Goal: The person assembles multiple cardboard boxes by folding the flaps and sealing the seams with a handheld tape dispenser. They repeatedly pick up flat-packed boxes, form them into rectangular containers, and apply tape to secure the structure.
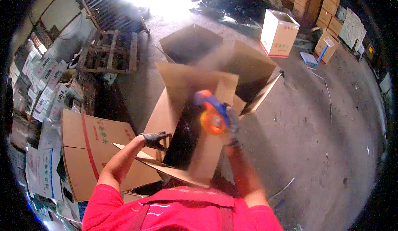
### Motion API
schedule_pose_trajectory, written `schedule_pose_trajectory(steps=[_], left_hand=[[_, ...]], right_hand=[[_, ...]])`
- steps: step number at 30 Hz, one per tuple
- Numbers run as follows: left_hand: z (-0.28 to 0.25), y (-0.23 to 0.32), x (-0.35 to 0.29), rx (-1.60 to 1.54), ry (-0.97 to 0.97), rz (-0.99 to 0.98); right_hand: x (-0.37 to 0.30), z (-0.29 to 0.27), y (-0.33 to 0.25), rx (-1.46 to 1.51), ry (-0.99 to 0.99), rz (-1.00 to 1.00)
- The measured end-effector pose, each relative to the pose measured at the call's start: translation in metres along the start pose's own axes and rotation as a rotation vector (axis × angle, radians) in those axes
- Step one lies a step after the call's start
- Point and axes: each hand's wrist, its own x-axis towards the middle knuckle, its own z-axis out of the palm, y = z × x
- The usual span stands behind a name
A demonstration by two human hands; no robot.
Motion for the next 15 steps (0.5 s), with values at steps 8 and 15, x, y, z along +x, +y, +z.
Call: schedule_pose_trajectory(steps=[8, 15], left_hand=[[0.054, -0.007, 0.049, 0.334, -0.098, 0.312], [-0.028, 0.039, -0.068, 0.062, 0.048, 0.402]], right_hand=[[0.023, 0.033, 0.109, -0.626, -0.17, 0.086], [0.029, -0.009, 0.151, -1.107, -0.233, 0.356]])
